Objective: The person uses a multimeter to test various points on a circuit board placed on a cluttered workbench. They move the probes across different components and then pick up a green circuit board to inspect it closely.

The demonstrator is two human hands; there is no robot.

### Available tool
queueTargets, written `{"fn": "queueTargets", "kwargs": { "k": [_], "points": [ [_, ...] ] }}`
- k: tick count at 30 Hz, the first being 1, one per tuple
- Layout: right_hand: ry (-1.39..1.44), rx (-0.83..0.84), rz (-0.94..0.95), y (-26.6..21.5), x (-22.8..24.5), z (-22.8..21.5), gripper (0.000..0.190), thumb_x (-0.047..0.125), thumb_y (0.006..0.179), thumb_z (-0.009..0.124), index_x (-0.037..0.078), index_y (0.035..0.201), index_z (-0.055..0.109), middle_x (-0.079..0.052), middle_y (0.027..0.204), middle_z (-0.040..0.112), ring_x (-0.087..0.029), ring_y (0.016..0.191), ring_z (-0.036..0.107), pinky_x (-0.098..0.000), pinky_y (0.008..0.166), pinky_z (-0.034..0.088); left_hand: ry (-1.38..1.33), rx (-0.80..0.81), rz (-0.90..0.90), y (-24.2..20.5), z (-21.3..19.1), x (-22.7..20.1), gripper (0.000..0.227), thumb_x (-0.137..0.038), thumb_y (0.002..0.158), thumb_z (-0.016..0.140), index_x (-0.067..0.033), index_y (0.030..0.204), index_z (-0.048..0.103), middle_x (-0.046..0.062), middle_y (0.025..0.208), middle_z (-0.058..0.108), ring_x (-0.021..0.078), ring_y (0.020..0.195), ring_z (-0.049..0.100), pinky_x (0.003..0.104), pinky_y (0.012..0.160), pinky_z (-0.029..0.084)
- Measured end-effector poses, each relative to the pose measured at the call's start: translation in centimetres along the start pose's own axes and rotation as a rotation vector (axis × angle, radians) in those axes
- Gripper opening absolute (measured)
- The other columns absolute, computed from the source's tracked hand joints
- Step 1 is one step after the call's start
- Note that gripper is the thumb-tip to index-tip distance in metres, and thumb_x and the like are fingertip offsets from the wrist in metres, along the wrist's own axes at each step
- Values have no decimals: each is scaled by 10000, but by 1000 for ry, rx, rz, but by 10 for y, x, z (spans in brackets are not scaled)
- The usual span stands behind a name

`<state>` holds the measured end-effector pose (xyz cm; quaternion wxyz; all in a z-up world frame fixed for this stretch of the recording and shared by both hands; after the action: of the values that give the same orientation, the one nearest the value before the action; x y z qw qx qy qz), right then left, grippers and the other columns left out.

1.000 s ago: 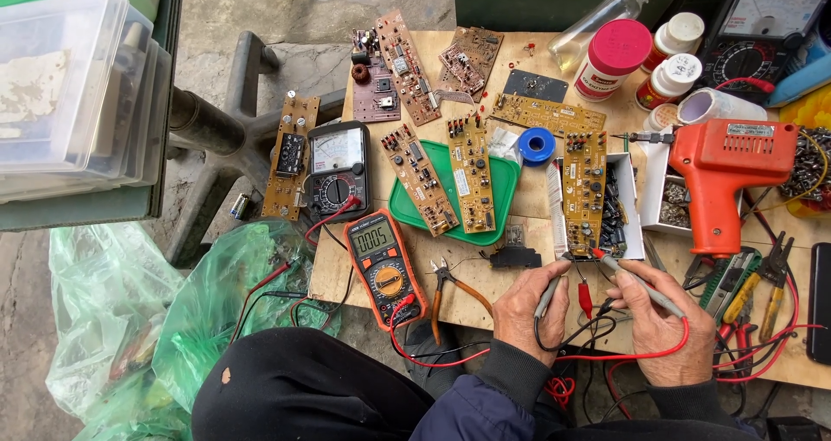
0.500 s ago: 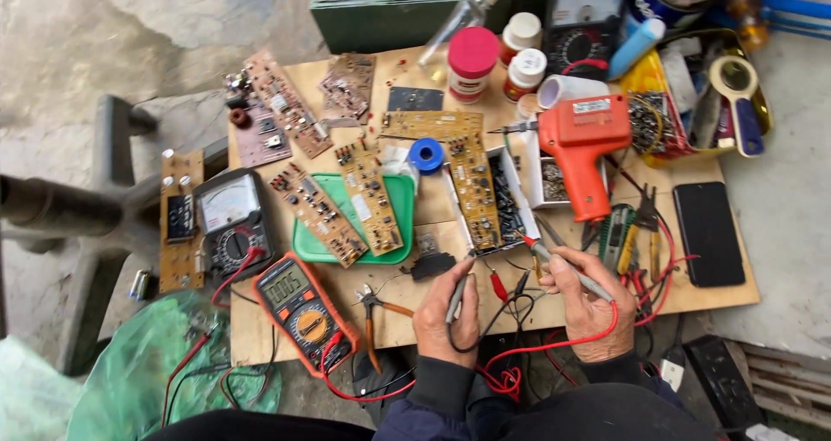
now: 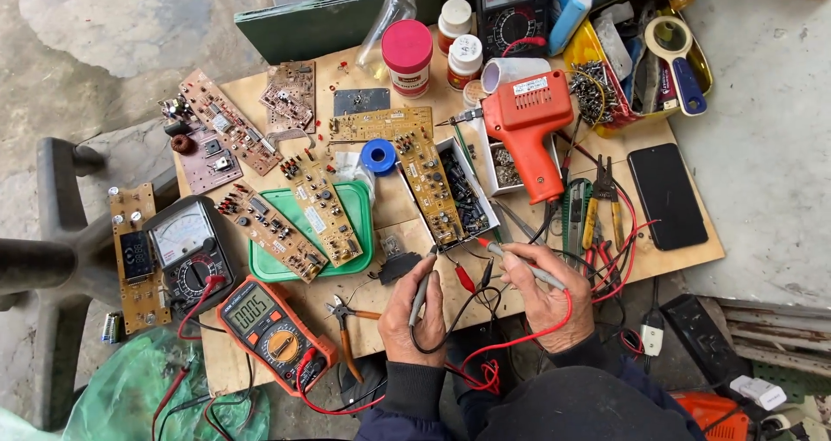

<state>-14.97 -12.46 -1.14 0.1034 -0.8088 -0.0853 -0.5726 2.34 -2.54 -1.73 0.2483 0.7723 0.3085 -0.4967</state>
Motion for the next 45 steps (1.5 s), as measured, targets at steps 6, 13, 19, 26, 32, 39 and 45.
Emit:
{"fn": "queueTargets", "kwargs": {
  "k": [6,13,19,26,32,39,45],
  "points": [
    [23,40,-15,5,0,6,228,60,985,701,10,1183,802,-53,966,801,-133,764,770,-249,693,588,4,10,-6,0,0,0,275,-69,950,749,-92,1210,837,44,1080,873,130,885,828,259,799,637],
    [-37,32,-12,9,5,10,213,111,992,733,27,1171,814,-47,900,804,-119,728,748,-246,661,589,12,-1,13,0,-1,-1,279,-70,945,760,-87,1214,835,52,1077,872,131,878,824,259,790,637],
    [-48,31,-14,10,6,11,209,110,981,748,29,1162,812,-53,911,810,-125,728,755,-250,647,595,-18,4,10,0,-2,-3,276,-61,955,741,-73,1217,830,68,1111,875,146,929,833,272,837,645],
    [-83,41,-26,11,10,12,215,108,973,756,24,1164,808,-66,963,821,-137,730,772,-259,642,609,-14,1,16,0,-1,-3,280,-61,950,747,-75,1216,831,67,1096,873,146,907,831,269,812,643],
    [-141,67,-37,18,17,12,217,152,975,772,38,1153,820,-53,876,815,-120,689,759,-252,592,588,-24,-5,5,0,-1,-3,285,-45,947,748,-75,1219,829,74,1098,875,151,903,836,273,806,651],
    [-157,128,78,28,26,14,246,194,985,757,53,1170,836,-48,823,803,-116,684,734,-247,614,591,-14,-1,-14,0,-1,-1,284,-55,942,748,-93,1210,831,58,1076,874,144,877,824,271,791,639],
    [-147,95,62,24,28,16,227,151,988,765,47,1175,840,-43,843,816,-123,691,762,-254,619,583,-75,-22,-26,-3,-3,-1,292,-74,951,730,-90,1228,823,71,1080,866,177,901,817,287,821,629]
  ]
}}
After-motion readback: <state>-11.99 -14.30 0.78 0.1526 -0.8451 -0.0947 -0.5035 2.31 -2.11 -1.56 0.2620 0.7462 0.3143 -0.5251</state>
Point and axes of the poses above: each hand's wrist, its own y-axis towards the middle knuckle, its own z-axis out of the palm, x = y × z, the point moved 3 cm from there along y, towards the middle knuckle
